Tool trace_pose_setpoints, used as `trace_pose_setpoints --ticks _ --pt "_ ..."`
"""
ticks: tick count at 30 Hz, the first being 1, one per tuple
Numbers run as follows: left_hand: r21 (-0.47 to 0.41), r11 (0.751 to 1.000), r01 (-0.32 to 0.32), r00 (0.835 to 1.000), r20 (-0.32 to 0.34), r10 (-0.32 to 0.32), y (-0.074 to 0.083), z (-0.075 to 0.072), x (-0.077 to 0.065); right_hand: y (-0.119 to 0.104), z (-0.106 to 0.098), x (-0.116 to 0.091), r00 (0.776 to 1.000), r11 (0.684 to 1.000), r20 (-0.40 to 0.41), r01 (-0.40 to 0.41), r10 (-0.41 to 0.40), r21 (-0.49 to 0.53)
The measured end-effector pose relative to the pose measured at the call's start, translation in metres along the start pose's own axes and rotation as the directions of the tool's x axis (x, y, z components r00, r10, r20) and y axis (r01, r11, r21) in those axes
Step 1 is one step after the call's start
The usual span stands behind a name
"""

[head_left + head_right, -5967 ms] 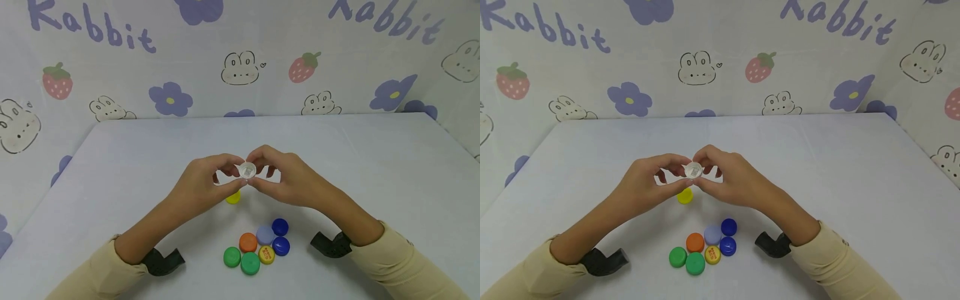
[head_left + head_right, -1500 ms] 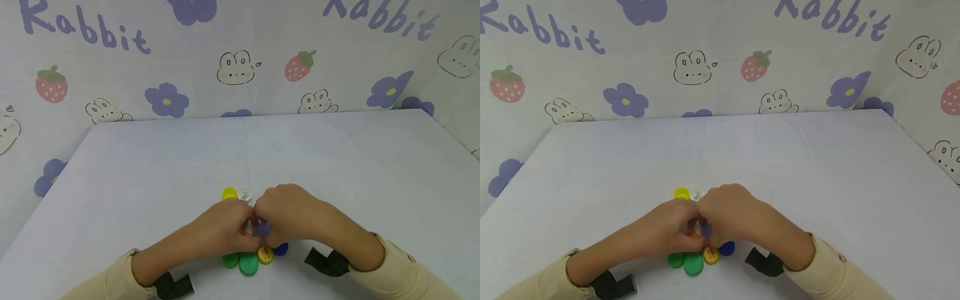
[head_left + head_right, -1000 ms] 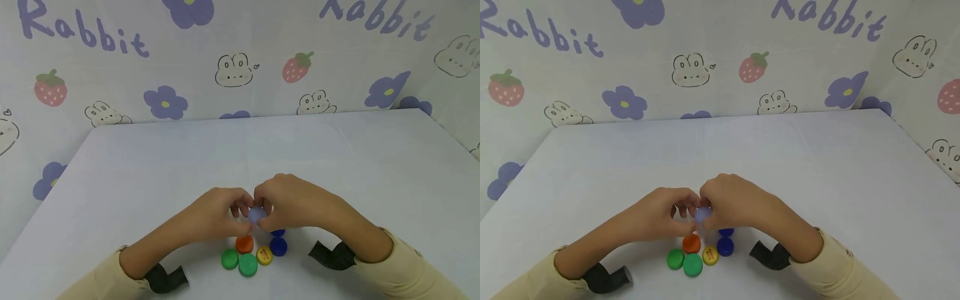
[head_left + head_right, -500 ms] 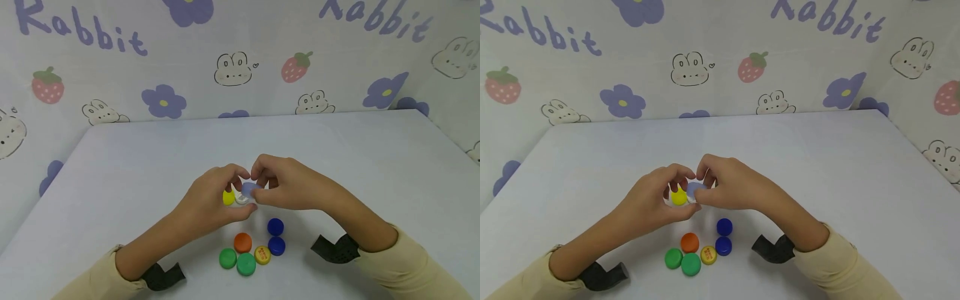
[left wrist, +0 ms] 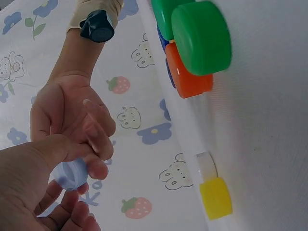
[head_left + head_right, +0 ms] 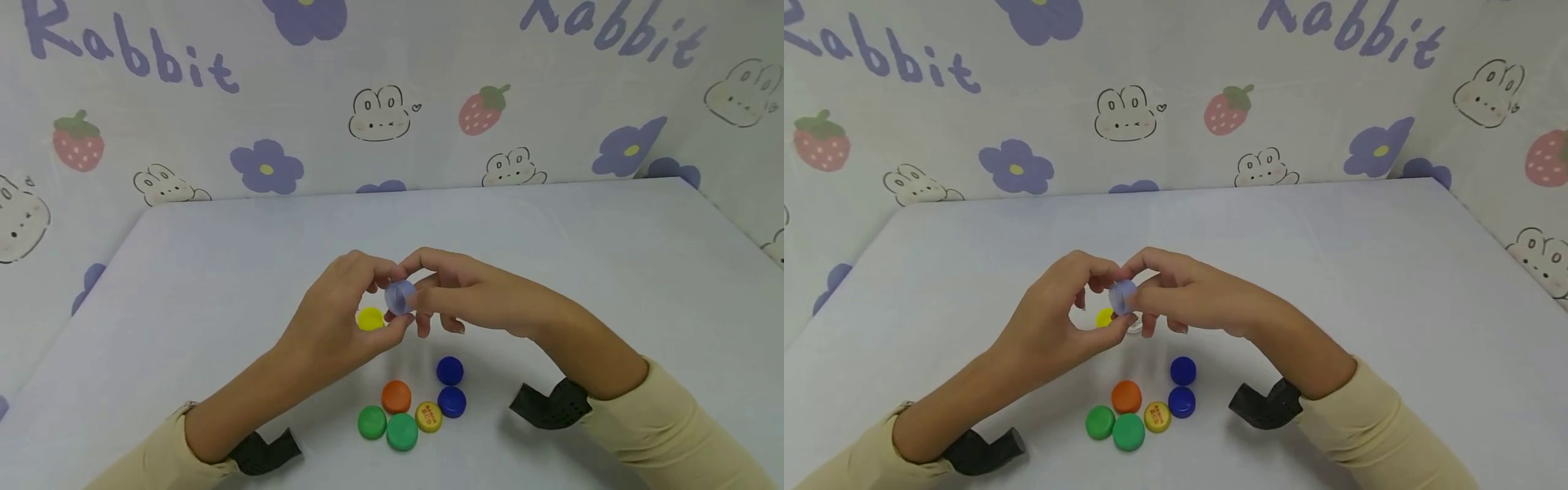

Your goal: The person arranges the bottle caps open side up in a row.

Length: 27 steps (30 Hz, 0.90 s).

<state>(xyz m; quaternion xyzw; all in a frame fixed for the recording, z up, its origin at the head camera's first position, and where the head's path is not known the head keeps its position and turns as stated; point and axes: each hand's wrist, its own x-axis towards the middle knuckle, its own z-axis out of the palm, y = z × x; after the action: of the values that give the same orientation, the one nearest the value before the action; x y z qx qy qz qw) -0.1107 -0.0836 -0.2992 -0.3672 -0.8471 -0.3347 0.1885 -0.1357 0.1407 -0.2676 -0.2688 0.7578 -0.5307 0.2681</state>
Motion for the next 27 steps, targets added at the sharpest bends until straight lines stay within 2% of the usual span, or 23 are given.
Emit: trace_pose_setpoints --ticks 4,9,14,17,22,27 --pt "-0.005 1.000 0.007 1.000 0.024 -0.006 -0.001 0.000 -0.001 0.001 -0.002 0.001 1.000 0.999 0.017 0.013 -0.012 -0.052" --pt "-0.003 1.000 0.018 0.999 0.032 -0.018 -0.004 0.002 -0.001 0.002 -0.005 0.001 0.999 0.997 0.039 0.013 -0.010 -0.070" --pt "-0.029 0.999 0.016 1.000 0.019 -0.015 -0.008 0.005 0.001 0.003 -0.010 0.001 1.000 0.993 0.022 0.014 -0.012 -0.119" --pt "-0.041 0.999 0.030 0.999 0.033 -0.029 -0.010 0.007 0.003 0.006 -0.013 0.001 1.000 0.989 0.013 0.026 -0.024 -0.147" --pt "-0.052 0.997 0.058 0.992 0.119 -0.052 -0.016 0.010 0.008 0.014 -0.018 0.004 0.999 0.980 -0.010 0.047 -0.050 -0.195" --pt "-0.037 0.992 0.120 0.967 0.232 -0.108 -0.020 0.012 0.016 0.020 -0.020 0.009 0.998 0.954 -0.027 0.044 -0.055 -0.296"
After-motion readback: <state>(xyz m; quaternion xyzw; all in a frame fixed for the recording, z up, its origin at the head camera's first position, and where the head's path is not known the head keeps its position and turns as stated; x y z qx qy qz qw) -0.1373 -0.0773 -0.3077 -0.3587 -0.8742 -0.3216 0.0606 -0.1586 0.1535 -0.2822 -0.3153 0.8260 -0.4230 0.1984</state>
